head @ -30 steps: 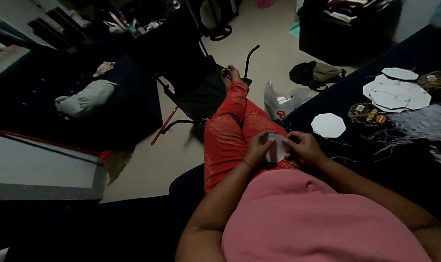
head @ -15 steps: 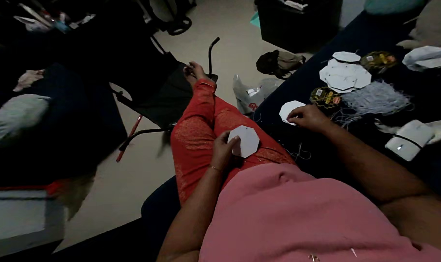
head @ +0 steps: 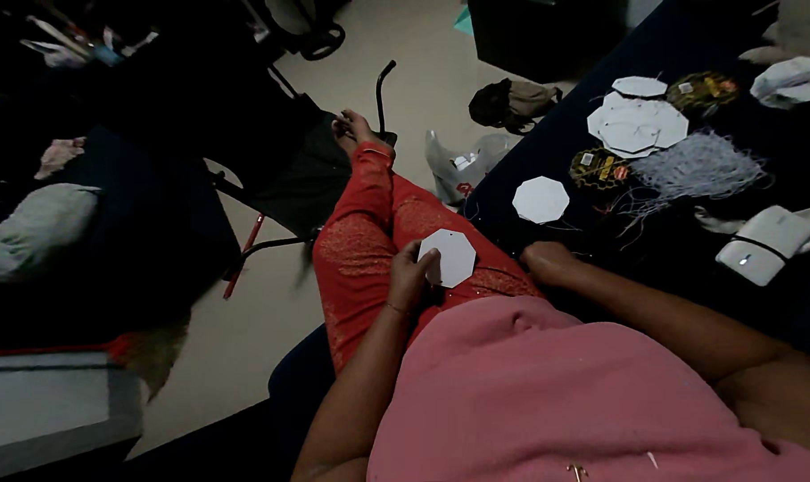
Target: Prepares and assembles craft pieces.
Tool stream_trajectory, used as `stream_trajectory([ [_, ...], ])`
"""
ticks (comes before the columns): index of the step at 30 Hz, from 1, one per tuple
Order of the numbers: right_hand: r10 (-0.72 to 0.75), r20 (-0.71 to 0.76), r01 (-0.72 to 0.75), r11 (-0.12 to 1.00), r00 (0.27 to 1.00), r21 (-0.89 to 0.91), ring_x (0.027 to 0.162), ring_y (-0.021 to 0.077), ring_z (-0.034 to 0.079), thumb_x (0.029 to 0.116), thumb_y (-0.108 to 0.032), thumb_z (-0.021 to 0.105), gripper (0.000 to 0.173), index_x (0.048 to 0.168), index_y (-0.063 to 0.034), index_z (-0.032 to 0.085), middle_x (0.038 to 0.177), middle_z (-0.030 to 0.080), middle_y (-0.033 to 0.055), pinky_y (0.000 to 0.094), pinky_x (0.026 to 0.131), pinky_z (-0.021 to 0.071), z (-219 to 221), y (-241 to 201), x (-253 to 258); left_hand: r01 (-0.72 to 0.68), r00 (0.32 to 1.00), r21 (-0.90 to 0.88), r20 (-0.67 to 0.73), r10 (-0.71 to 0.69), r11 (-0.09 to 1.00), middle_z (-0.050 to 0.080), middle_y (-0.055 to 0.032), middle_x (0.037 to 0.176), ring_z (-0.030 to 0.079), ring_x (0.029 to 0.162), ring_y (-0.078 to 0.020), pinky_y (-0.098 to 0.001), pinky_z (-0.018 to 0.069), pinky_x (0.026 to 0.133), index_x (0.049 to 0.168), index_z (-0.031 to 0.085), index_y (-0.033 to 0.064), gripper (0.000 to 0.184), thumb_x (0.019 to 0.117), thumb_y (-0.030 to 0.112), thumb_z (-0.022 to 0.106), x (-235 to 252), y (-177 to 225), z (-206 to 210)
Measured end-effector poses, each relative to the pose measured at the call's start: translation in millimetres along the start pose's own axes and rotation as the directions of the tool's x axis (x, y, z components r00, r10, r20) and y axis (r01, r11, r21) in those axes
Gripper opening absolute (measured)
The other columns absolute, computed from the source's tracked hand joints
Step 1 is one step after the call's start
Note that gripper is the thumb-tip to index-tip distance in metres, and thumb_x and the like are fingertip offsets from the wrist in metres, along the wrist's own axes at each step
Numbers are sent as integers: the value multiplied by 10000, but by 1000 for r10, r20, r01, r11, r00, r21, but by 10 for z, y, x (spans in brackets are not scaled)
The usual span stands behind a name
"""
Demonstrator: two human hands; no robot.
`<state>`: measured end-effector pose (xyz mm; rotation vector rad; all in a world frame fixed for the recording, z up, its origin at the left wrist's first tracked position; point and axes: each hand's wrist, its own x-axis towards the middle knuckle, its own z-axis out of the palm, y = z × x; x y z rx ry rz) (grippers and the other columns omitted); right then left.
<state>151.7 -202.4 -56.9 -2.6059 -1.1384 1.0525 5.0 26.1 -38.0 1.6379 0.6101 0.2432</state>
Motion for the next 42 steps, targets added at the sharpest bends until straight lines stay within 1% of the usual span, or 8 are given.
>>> stream_trajectory([
  [4,-40,-86,49,992,995,112,1076,458,646,982,-178,663,226,1062,18,741,1076,697,261,678,929,476,-124,172,50,7,1000,-24,-23,-7,1000,704,-109,1000,693,865,-135,-330,587,827,1181,624,-54,207,986,14,611,-18,17,-37],
  [8,-130,-377,261,910,917,321,860,312,691,951,-175,738,146,957,-31,762,902,722,153,567,830,544,-448,320,-5,-20,987,-124,-162,0,992,689,-116,1018,685,866,-146,-344,586,820,1211,608,-50,219,1003,16,586,34,-14,-102],
  [13,-282,-572,623,526,770,579,686,100,673,895,-119,752,75,895,-46,736,776,723,35,300,660,582,-641,-58,-177,-112,950,-237,-310,34,965,697,-87,966,690,819,-134,-330,598,776,1193,611,-34,198,1007,30,586,106,-73,-176],
  [16,-375,-529,644,354,762,678,725,128,719,903,-66,713,72,924,3,713,816,745,61,314,723,627,-551,-316,-162,-129,940,-239,-340,42,962,698,-81,961,688,802,-120,-316,598,755,1207,603,-33,211,1010,41,584,83,-60,-190],
  [21,-328,-261,419,697,908,582,763,123,641,978,-124,683,142,996,14,710,873,691,81,332,765,550,-358,-560,7,-110,950,-217,-311,38,970,685,-113,1006,681,832,-134,-329,588,787,1239,589,-47,245,1006,27,588,57,-44,-197],
  [26,-266,-358,421,766,895,485,856,166,651,998,-187,666,192,1017,-8,733,939,707,109,395,838,530,-302,-615,29,-111,981,-174,-179,80,978,675,-138,1019,680,877,-171,-365,585,820,1193,588,-62,285,917,-40,656,30,-69,-154],
  [34,-271,-603,557,750,750,356,715,137,615,1030,-248,596,266,982,-29,740,811,679,73,378,712,523,-251,-601,8,-114,993,-6,37,114,993,658,-153,1149,657,1029,-165,-354,556,920,1259,571,-45,399,874,-4,665,-87,117,-55],
  [42,-395,-815,727,686,425,47,677,129,621,982,-199,604,243,909,-10,739,823,684,90,282,634,541,-110,-658,86,-236,965,45,126,229,971,672,-163,1181,666,1047,-140,-312,555,942,1287,583,-73,374,919,-15,625,-165,206,-11],
])
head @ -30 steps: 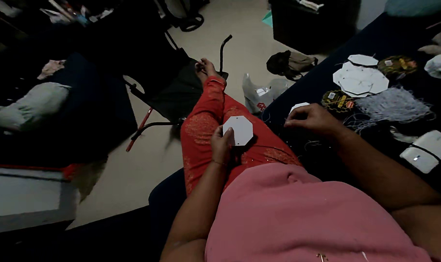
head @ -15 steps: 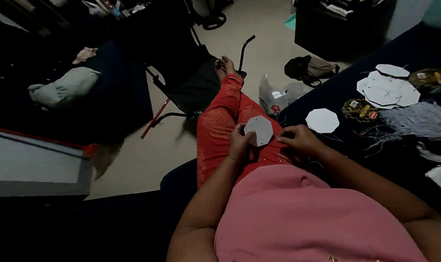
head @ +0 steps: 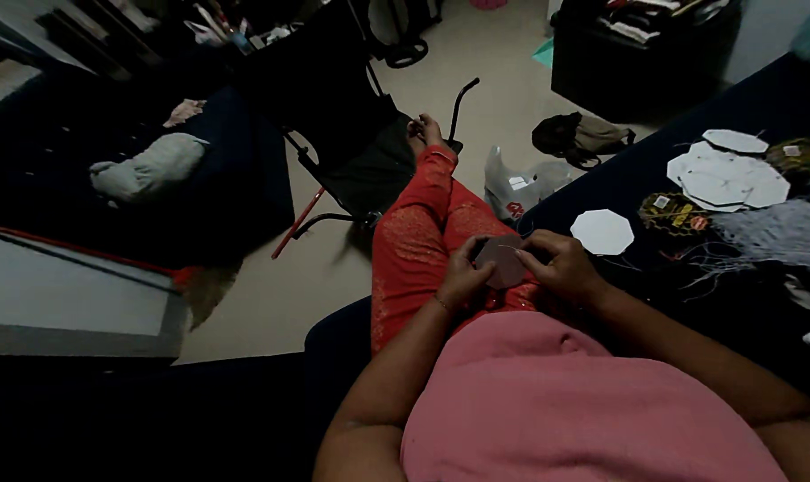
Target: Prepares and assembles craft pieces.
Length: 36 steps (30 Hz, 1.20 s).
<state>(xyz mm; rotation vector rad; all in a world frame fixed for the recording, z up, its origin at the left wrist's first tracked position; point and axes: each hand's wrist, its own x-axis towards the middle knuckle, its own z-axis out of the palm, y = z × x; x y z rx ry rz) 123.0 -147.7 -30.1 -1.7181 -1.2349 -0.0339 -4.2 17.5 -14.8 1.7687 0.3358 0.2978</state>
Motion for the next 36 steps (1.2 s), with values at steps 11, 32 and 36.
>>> stream_trajectory([
  [11,-87,-125,88,996,988,7,684,97,623,948,-168,613,212,891,-5,735,799,678,84,229,628,536,12,-12,-27,-18,999,-97,30,21,995,656,-163,1226,652,1095,-133,-309,542,982,1312,563,-83,409,908,-35,607,-6,15,3],
  [32,-180,-149,165,980,972,-108,683,150,636,951,-161,604,209,854,-19,723,817,688,102,283,613,540,62,31,-41,34,997,-224,79,-16,974,644,-156,1254,653,1088,-130,-309,546,971,1328,545,-85,463,867,-66,568,16,16,0],
  [36,-173,-160,156,981,972,-118,695,159,647,949,-165,604,212,865,-17,732,820,690,104,291,626,551,62,41,-41,27,997,-237,73,-10,971,651,-157,1238,655,1086,-132,-315,549,971,1316,553,-88,452,864,-80,565,15,23,2],
])
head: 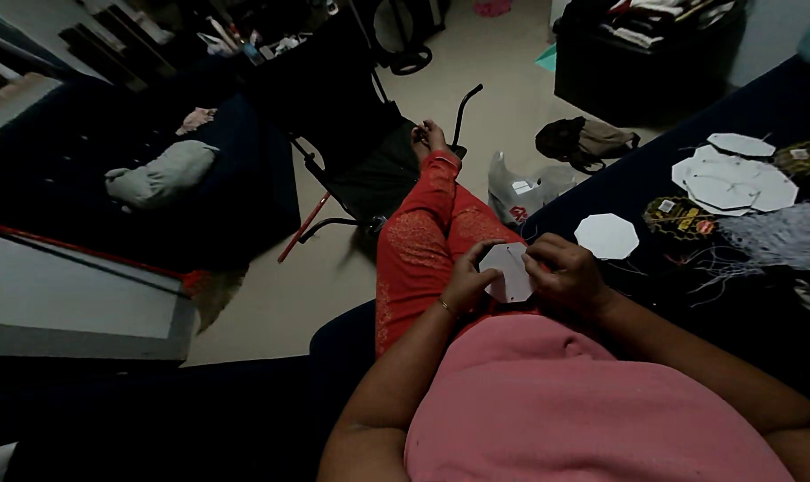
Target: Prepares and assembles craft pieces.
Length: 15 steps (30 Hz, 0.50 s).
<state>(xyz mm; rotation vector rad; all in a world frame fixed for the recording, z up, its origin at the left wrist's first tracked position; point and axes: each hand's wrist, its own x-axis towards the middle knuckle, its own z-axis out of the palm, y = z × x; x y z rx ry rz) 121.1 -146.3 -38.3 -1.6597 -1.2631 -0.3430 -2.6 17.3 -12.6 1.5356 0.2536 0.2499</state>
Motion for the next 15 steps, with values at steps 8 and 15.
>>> stream_trajectory([
  [8,3,8,-3,1000,1000,-11,722,174,664,955,-158,606,213,891,-9,744,843,701,117,306,652,568,-41,-22,26,3,1000,11,-3,-3,1000,655,-151,1226,656,1074,-125,-310,549,964,1306,560,-87,441,866,-73,562,1,9,8],
  [15,-48,0,48,999,999,-14,722,165,654,959,-156,609,205,871,-18,733,834,693,110,283,646,554,-21,-32,23,-8,1000,25,4,8,1000,657,-152,1224,657,1074,-124,-310,549,964,1309,559,-89,446,864,-63,561,-4,1,-2],
])
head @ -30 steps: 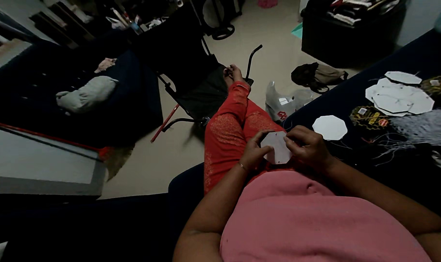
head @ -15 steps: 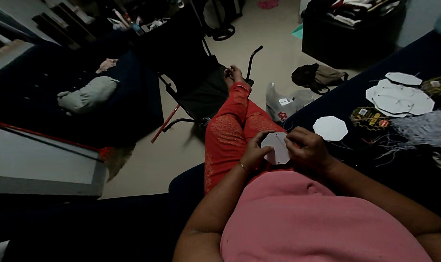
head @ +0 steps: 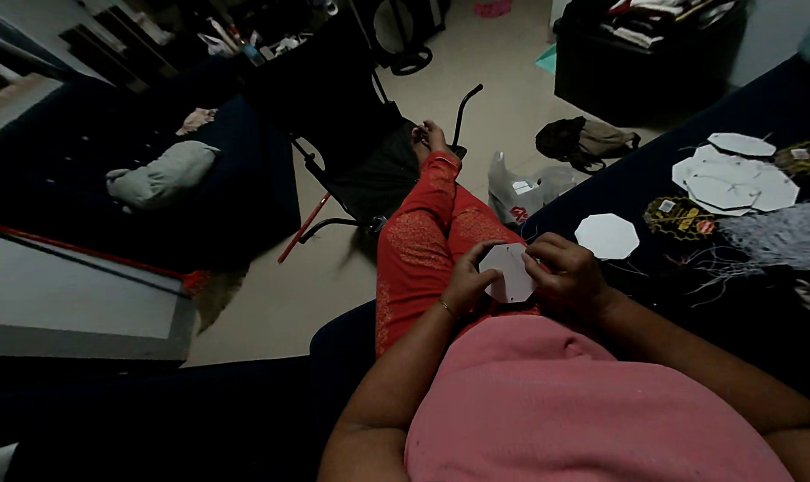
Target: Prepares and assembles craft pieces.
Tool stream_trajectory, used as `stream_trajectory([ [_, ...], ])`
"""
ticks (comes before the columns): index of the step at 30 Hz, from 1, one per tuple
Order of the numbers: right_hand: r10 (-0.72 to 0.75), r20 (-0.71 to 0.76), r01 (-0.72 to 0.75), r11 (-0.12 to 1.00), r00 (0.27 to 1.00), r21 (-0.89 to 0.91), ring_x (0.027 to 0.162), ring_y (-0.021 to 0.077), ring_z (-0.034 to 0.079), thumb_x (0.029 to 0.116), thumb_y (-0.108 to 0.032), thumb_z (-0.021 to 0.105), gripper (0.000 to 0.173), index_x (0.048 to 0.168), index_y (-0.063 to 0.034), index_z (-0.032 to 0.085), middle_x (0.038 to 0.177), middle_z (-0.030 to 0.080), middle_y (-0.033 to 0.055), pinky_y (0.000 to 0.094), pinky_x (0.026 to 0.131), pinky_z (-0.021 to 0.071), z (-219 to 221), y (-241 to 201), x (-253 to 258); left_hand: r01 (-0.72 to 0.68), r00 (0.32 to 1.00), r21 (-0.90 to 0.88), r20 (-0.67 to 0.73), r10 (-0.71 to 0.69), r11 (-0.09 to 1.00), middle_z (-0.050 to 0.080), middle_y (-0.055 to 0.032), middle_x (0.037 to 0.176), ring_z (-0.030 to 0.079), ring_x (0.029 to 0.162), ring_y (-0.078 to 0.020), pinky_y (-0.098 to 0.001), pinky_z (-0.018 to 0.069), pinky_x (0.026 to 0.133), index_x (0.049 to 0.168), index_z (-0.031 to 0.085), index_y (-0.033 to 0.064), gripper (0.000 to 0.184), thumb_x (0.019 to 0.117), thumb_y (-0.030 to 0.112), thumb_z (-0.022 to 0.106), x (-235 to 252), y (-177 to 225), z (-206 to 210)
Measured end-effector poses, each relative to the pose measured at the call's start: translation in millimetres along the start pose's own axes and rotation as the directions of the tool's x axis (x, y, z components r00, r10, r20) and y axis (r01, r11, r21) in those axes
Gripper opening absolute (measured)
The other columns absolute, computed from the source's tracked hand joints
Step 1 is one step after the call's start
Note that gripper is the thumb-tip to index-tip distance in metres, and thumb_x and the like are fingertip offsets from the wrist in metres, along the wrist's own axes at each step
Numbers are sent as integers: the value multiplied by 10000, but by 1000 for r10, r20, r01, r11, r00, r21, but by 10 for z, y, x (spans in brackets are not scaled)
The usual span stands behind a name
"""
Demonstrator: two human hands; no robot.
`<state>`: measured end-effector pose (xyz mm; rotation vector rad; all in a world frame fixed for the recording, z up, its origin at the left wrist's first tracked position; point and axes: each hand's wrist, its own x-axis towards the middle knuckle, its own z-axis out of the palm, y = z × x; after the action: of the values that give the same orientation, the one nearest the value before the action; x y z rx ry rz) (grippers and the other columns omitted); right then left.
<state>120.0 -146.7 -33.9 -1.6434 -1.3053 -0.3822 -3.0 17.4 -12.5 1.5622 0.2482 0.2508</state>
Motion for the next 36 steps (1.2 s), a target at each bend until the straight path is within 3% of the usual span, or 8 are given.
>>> stream_trajectory([
  [15,-13,62,16,999,998,-45,673,224,644,955,-168,594,223,855,-9,714,801,671,131,357,593,543,10,1,6,-39,999,53,15,38,998,653,-158,1243,650,1095,-115,-298,537,986,1323,555,-101,457,868,-56,572,-21,23,14],
  [21,-30,136,32,999,990,-9,725,256,680,956,-168,589,228,866,0,712,840,687,153,396,629,573,-3,-9,2,-114,993,114,27,112,987,650,-180,1263,641,1129,-116,-288,518,1015,1322,563,-114,441,885,-50,564,-25,1,17],
  [31,0,134,-2,1000,991,16,761,229,692,972,-197,586,247,907,-15,740,877,707,134,379,665,584,10,0,0,-137,991,151,32,134,979,675,-169,1224,660,1098,-115,-292,537,990,1301,586,-111,423,884,-49,561,-39,5,38],
  [36,48,92,-50,998,995,28,729,179,671,981,-211,588,256,957,-29,766,864,705,105,336,659,576,19,19,-8,-163,987,206,42,158,965,653,-203,1251,658,1091,-137,-301,528,990,1424,495,-93,560,874,-12,564,-42,-23,30],
])
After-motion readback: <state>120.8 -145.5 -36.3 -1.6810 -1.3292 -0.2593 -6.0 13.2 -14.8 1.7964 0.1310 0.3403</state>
